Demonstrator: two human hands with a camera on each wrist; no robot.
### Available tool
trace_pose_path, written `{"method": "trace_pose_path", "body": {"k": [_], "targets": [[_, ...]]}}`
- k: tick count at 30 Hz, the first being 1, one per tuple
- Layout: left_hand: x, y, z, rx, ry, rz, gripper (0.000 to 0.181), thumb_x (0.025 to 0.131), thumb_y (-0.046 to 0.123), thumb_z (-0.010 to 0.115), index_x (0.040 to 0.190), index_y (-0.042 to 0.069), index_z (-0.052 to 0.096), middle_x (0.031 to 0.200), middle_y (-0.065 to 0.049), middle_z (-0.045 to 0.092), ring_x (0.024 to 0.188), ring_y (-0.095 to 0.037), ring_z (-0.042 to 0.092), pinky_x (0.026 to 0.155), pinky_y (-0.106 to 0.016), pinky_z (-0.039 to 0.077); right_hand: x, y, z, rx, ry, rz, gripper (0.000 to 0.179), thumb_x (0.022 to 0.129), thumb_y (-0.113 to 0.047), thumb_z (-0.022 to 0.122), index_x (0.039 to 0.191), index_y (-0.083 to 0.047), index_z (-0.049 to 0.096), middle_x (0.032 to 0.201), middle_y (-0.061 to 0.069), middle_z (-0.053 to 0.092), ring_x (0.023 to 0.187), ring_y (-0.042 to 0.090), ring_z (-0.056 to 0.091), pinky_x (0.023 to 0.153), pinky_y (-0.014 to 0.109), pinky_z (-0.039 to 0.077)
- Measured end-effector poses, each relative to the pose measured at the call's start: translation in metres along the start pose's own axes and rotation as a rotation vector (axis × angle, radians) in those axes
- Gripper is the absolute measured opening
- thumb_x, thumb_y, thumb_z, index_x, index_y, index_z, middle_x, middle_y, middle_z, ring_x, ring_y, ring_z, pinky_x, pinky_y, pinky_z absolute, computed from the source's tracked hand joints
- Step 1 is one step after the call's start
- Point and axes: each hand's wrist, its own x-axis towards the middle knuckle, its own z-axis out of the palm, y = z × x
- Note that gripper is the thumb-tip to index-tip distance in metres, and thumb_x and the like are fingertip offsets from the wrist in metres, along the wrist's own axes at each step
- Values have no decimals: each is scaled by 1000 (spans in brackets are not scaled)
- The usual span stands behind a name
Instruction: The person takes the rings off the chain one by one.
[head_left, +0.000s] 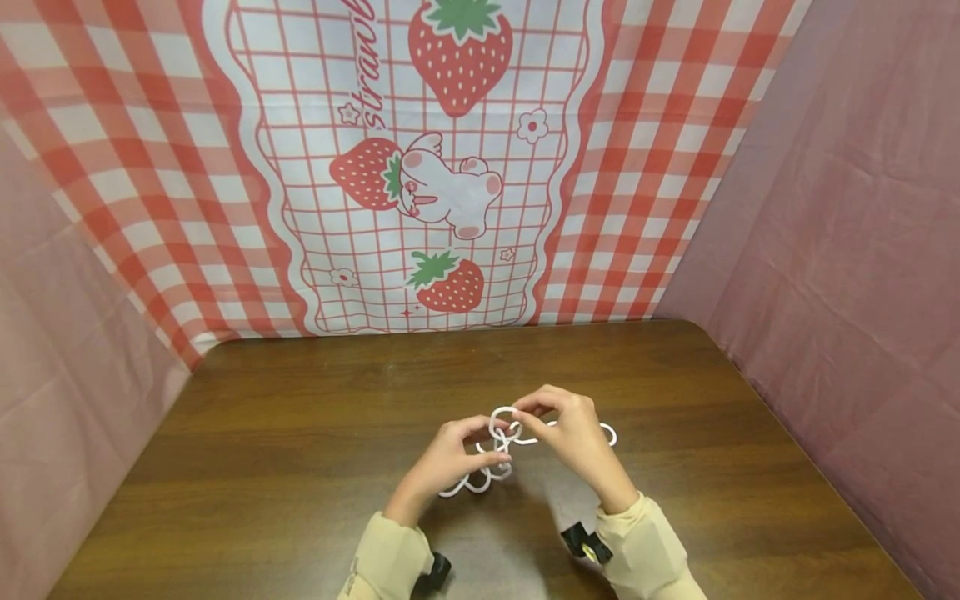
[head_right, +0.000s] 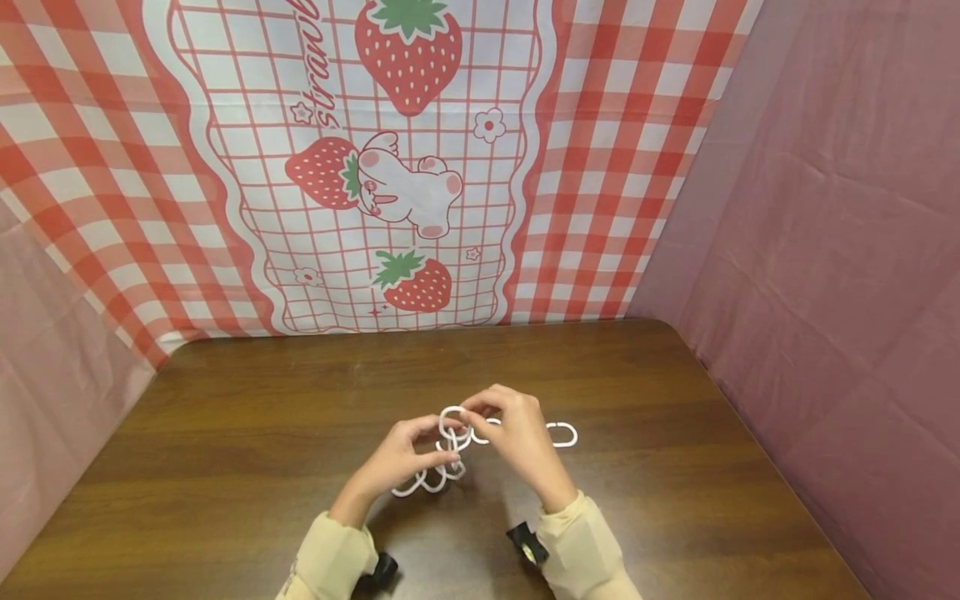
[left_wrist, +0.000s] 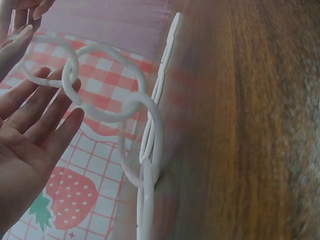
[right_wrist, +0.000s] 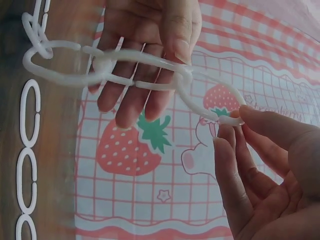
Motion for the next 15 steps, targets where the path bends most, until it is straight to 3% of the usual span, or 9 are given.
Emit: {"method": "trace_pose_path", "body": {"k": [5, 10, 15], "targets": [[0, -1, 0, 27, -7, 2, 42, 83, 10, 76, 117, -9, 62, 103, -23, 70, 94, -38, 66, 85, -46, 57, 0, 0, -2, 39, 31, 35, 5, 79, -8, 78, 83, -10, 75, 77, -1, 73, 67, 6, 64, 59, 22, 53], [1, -1, 1, 25, -10, 13, 40, 83, 9, 75, 118, -5, 62, 103, -23, 70, 93, -26, 68, 85, -47, 57, 1, 0, -4, 142, 37, 127, 6, 80, -6, 77, 85, -5, 74, 77, 6, 73, 63, -2, 59, 50, 21, 51], [0, -1, 2, -16, -24, 15, 43, 84, 8, 74, 123, -4, 59, 109, -28, 68, 97, -33, 68, 87, -41, 57, 2, 0, -5, 277, 28, 233, 10, 82, -6, 75, 90, 1, 73, 81, 17, 73, 63, 0, 62, 51, 22, 55]]}}
